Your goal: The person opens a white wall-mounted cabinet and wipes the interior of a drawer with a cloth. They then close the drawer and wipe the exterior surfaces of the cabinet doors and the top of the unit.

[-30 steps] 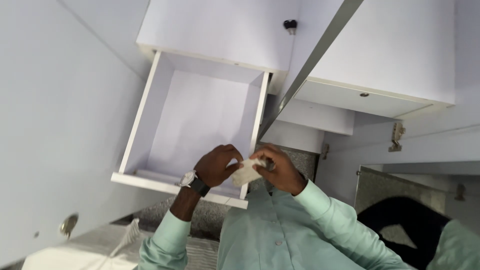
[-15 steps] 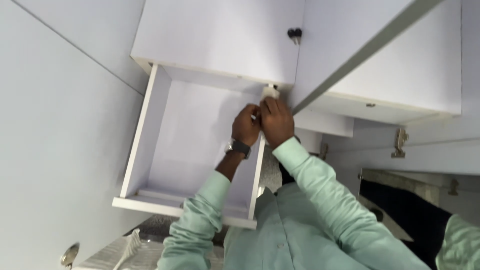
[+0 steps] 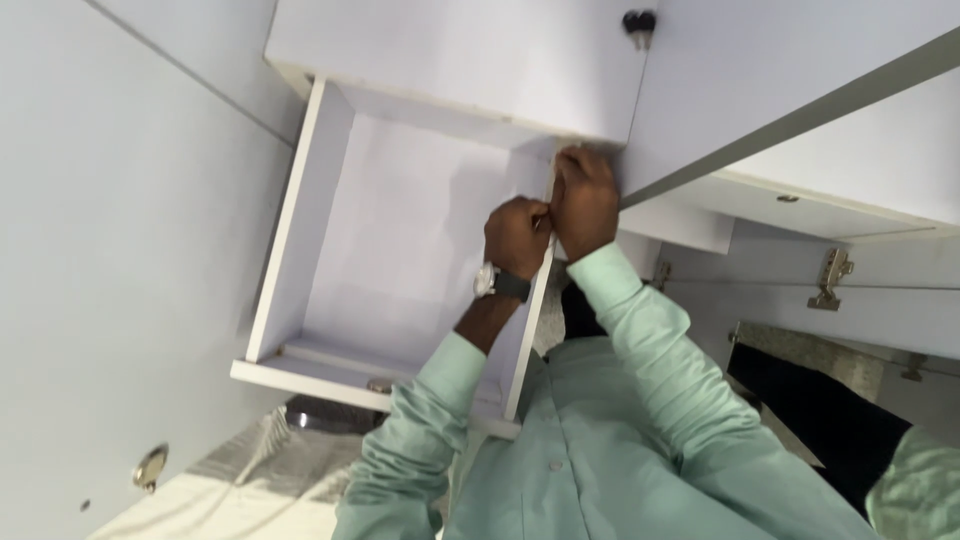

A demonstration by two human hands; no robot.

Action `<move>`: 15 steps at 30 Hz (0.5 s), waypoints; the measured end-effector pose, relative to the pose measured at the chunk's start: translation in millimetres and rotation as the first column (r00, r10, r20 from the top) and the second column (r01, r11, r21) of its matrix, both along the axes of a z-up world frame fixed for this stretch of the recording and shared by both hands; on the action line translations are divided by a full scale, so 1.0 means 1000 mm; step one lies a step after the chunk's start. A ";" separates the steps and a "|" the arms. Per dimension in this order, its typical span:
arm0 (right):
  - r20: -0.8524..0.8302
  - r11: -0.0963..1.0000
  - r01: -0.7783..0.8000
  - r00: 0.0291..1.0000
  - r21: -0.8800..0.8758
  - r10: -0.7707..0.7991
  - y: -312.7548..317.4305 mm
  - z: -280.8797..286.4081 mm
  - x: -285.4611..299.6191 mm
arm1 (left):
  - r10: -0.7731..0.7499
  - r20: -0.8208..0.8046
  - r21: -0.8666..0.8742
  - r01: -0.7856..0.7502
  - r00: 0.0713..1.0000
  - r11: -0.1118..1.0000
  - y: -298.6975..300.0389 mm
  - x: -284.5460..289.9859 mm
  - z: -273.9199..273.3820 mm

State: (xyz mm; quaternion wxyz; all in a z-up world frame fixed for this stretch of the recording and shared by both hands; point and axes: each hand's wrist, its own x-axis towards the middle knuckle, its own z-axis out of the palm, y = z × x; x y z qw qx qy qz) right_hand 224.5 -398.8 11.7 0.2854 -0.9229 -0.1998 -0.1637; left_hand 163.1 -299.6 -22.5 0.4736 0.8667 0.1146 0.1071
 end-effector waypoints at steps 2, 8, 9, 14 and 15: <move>-0.019 1.000 0.001 1.000 -0.002 -0.002 0.000 -0.004 -0.003 | 0.014 -0.028 -0.025 -0.015 0.999 1.000 0.000 -0.002 -0.001; 0.022 1.000 -0.025 0.999 -0.001 0.025 -0.003 -0.007 0.004 | -0.062 -0.094 -0.043 0.058 0.994 0.997 0.005 0.007 0.001; 0.010 0.999 -0.034 0.999 -0.003 0.035 -0.002 -0.007 0.004 | -0.076 -0.110 -0.070 0.068 0.991 0.995 0.006 0.007 0.001; 0.006 1.000 -0.021 1.000 -0.013 0.021 -0.004 -0.008 0.002 | -0.096 -0.180 -0.172 0.065 0.979 0.983 0.008 0.006 0.006; 0.022 0.999 -0.027 0.999 -0.020 0.027 -0.004 -0.009 0.002 | -0.113 -0.206 -0.225 0.065 0.972 0.972 0.010 0.005 0.008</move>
